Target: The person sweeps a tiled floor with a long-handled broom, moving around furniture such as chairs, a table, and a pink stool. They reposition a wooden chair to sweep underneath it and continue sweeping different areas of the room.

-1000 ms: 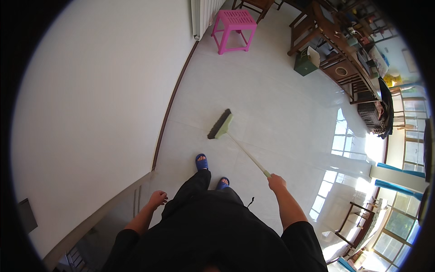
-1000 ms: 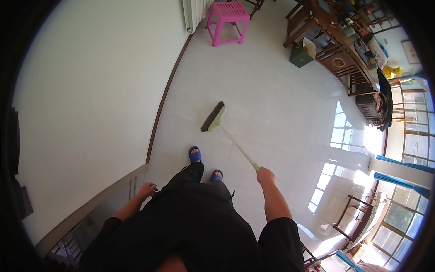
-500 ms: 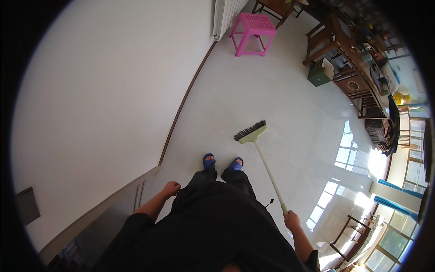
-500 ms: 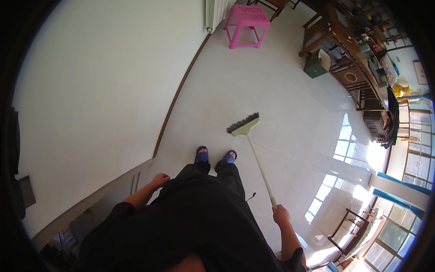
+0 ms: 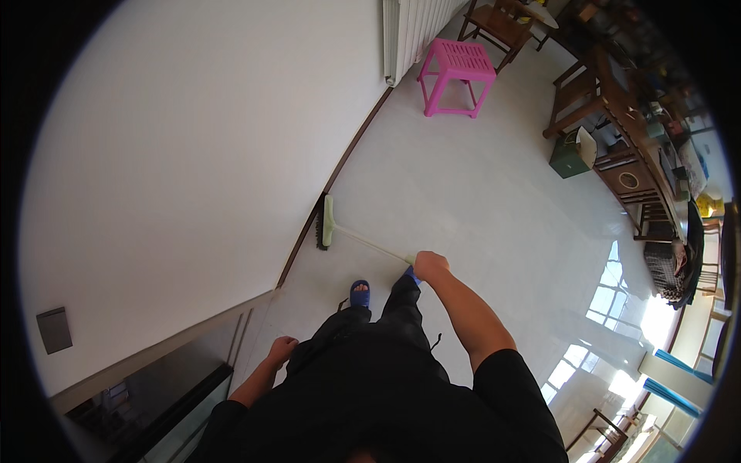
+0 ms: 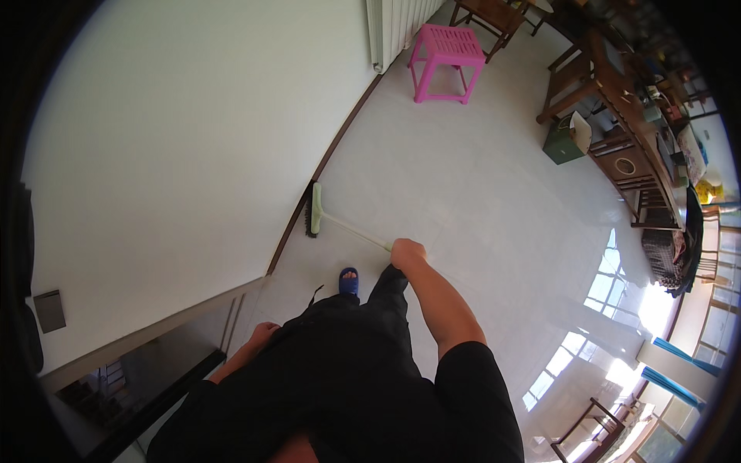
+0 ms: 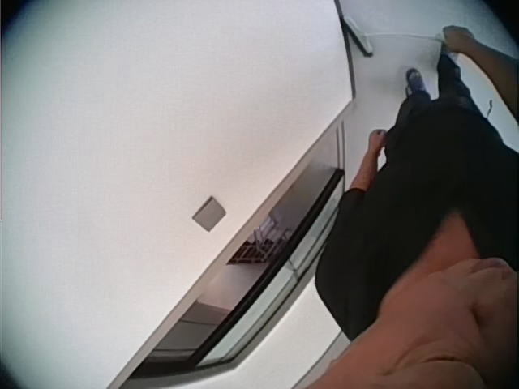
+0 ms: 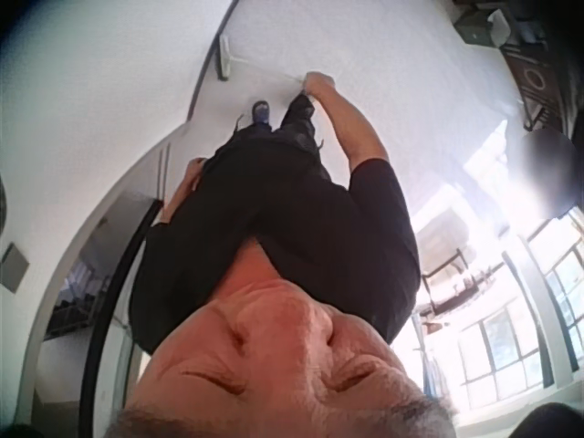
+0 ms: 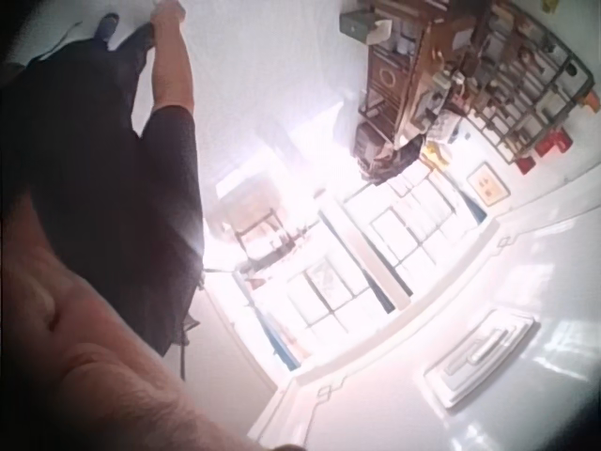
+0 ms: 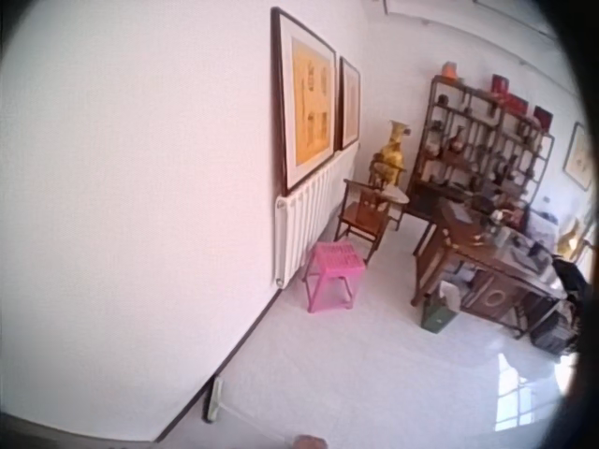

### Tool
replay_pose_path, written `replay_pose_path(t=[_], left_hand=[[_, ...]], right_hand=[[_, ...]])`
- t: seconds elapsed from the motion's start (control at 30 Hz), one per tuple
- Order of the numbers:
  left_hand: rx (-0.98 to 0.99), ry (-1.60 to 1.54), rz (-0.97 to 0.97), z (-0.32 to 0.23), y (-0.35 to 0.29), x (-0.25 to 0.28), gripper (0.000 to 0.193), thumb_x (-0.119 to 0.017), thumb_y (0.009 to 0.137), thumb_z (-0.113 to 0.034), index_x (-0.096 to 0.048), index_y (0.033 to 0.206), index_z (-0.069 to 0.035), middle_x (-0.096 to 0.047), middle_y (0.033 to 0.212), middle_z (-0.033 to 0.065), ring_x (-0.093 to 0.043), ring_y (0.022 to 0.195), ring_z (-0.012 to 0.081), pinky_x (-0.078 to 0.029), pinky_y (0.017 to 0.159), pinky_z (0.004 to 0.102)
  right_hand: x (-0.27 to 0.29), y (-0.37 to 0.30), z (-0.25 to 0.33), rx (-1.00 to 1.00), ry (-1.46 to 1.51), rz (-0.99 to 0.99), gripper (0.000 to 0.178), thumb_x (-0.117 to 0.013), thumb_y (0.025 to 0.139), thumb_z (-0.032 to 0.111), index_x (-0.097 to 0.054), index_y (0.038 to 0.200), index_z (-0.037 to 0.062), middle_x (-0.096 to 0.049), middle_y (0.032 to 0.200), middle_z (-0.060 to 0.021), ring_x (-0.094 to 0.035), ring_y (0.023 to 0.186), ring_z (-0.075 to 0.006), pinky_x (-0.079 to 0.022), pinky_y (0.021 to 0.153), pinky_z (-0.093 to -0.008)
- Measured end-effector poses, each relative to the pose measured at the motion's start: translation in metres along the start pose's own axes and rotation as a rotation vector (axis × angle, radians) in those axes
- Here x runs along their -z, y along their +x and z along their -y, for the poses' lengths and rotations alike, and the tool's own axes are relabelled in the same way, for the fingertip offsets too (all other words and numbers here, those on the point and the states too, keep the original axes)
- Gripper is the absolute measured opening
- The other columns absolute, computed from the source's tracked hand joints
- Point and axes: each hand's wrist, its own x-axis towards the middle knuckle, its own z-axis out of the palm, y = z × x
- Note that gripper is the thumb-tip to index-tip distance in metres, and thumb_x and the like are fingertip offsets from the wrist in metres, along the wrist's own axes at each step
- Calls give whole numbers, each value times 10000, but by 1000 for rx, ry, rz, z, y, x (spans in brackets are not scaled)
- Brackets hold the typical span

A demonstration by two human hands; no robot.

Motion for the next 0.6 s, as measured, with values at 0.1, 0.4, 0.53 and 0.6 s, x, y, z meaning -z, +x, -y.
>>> replay_pose_path(t=[0.1, 0.4, 0.53, 0.6], left_hand=[[98, -26, -6, -24, -30, -15, 274, -587, 845, -185, -687, 953, 46, -689, 867, 146, -650, 804, 221, -507, 723, 344], [71, 103, 49, -111, -8, -58, 270, -551, 872, -172, -679, 949, 52, -688, 855, 134, -654, 766, 231, -517, 691, 344], [136, -73, 133, -174, 19, -61, 265, -537, 888, -177, -624, 1012, 40, -671, 838, 131, -652, 698, 212, -539, 584, 325], [111, -87, 138, -178, 39, -64, 263, -532, 890, -178, -625, 1008, 37, -667, 835, 131, -647, 673, 203, -542, 575, 317]], right_hand=[[31, 41, -14, -16, 42, 0, 279, -561, 812, 176, -677, 1020, 32, -671, 1049, -174, -650, 988, -322, -525, 825, -398], [34, 54, -177, -351, 223, -16, 280, -563, 852, 234, -674, 1040, 59, -654, 1117, -168, -637, 1036, -308, -521, 845, -399], [-27, -27, -295, -517, 276, -14, 340, -539, 880, 334, -643, 1032, 48, -655, 1087, -181, -621, 1032, -349, -510, 851, -431], [-72, -75, -343, -643, 403, 24, 343, -539, 881, 333, -640, 1007, 31, -654, 1058, -206, -622, 1009, -373, -511, 835, -454]])
